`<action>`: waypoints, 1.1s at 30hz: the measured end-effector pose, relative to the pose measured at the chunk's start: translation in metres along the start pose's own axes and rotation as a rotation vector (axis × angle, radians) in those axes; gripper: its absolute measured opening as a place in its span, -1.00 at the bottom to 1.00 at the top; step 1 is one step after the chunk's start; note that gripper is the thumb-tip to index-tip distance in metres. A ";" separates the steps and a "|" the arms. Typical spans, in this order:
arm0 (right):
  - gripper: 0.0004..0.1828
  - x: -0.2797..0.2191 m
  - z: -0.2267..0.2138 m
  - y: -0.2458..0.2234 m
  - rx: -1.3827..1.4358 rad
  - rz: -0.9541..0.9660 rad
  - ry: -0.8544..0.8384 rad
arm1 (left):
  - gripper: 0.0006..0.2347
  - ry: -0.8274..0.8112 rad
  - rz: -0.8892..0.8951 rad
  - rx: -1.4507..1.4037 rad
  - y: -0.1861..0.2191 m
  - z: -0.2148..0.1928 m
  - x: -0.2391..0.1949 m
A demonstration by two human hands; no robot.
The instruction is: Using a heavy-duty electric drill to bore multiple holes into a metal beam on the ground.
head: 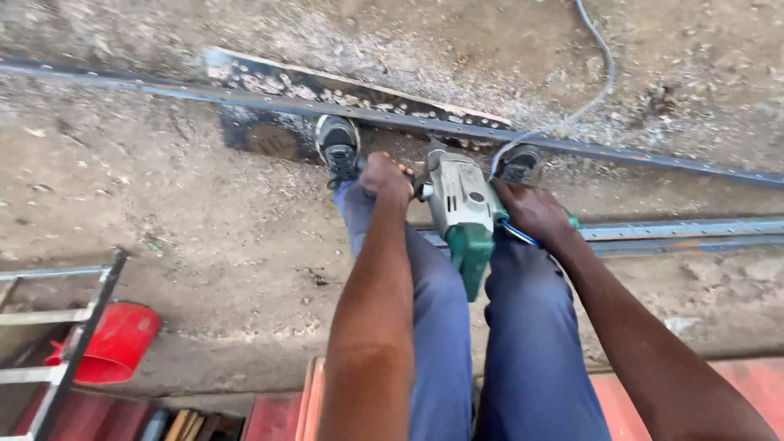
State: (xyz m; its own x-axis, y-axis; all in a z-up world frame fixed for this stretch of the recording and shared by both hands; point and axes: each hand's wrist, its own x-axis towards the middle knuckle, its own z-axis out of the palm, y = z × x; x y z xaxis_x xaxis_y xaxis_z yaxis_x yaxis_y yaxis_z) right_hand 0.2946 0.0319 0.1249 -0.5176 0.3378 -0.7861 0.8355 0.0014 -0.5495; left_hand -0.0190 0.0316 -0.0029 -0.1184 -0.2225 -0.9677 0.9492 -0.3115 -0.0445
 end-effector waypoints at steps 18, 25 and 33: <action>-0.06 -0.002 0.023 0.014 -0.028 -0.074 0.168 | -0.65 -0.078 -0.142 -1.149 -0.036 -0.032 -0.040; -0.02 -0.010 0.028 0.026 0.001 -0.086 0.167 | -0.70 0.229 -0.153 -0.755 0.015 -0.018 -0.022; -0.10 -0.002 0.041 0.024 -0.029 -0.071 0.216 | -0.74 0.265 -0.167 -0.404 0.032 0.006 0.049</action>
State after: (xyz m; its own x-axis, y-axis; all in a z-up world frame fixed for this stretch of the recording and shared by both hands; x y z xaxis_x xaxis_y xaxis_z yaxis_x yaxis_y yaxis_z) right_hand 0.3088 -0.0071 0.1018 -0.5263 0.5295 -0.6653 0.8050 0.0585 -0.5903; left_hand 0.0043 0.0055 -0.0505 -0.2497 0.0577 -0.9666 0.9668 0.0705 -0.2456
